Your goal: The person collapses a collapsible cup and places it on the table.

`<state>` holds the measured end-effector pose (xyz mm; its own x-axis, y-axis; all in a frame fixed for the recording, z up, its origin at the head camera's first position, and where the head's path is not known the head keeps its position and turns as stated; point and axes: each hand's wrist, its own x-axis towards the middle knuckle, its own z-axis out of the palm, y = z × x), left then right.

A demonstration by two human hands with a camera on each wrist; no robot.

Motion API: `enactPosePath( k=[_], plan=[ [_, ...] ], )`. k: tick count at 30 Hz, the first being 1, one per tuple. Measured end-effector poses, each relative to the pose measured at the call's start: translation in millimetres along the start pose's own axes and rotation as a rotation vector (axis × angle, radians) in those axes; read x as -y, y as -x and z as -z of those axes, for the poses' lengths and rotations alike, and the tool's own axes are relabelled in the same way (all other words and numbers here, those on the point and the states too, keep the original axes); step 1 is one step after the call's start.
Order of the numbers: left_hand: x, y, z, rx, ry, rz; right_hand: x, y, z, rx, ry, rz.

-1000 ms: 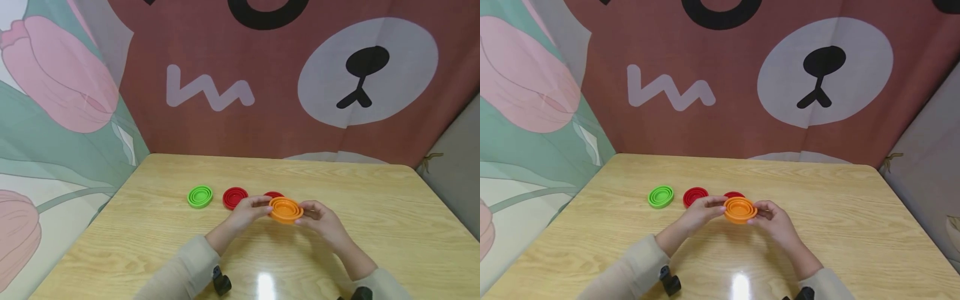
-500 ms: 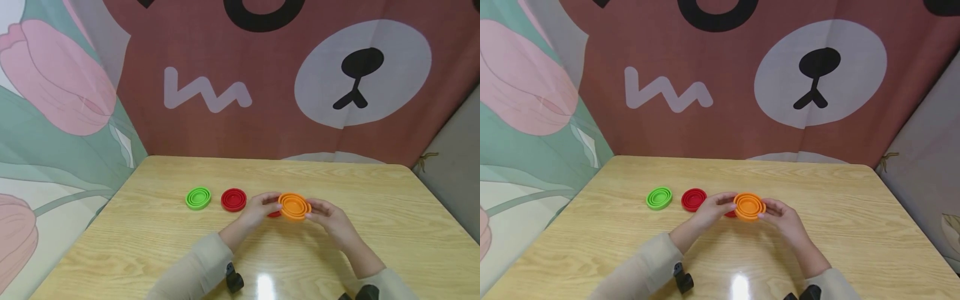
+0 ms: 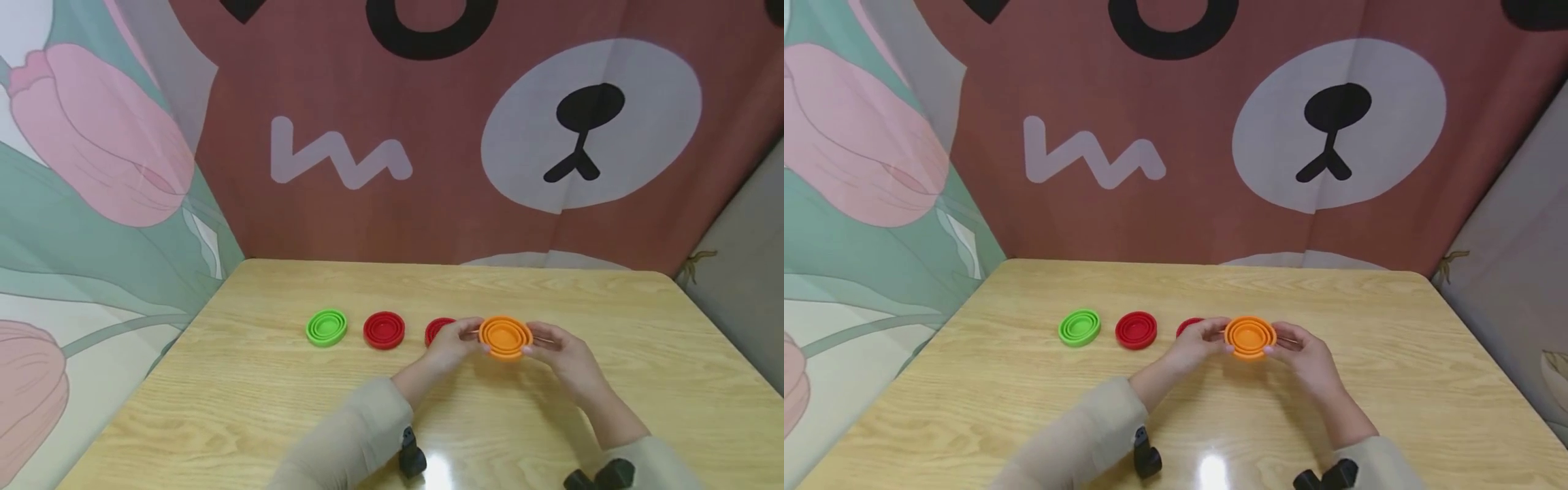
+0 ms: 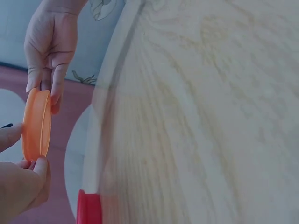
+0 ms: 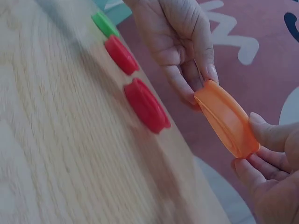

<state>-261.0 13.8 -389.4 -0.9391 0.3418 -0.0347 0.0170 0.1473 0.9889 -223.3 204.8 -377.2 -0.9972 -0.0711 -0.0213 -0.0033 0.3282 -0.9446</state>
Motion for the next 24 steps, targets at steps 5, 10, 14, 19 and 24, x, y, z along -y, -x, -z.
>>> enactPosePath(
  k=[5,10,14,19,24],
  plan=[
    [5.0,-6.0,-15.2,0.001,-0.035,0.019,-9,0.3,7,0.004,0.055,-0.006],
    [12.4,-11.3,-31.0,-0.015,-0.089,0.028,-23,-0.4,15,0.034,0.038,-0.048],
    [16.0,-16.4,-38.3,-0.018,-0.135,0.016,-30,-4.9,22,0.045,0.092,-0.078],
    [21.1,-23.9,-41.9,-0.034,-0.186,0.028,-35,-14.8,25,0.070,0.147,-0.059],
    [25.7,-30.2,-44.7,-0.053,-0.212,0.056,-38,-21.7,24,0.083,0.221,-0.039]
  ],
)
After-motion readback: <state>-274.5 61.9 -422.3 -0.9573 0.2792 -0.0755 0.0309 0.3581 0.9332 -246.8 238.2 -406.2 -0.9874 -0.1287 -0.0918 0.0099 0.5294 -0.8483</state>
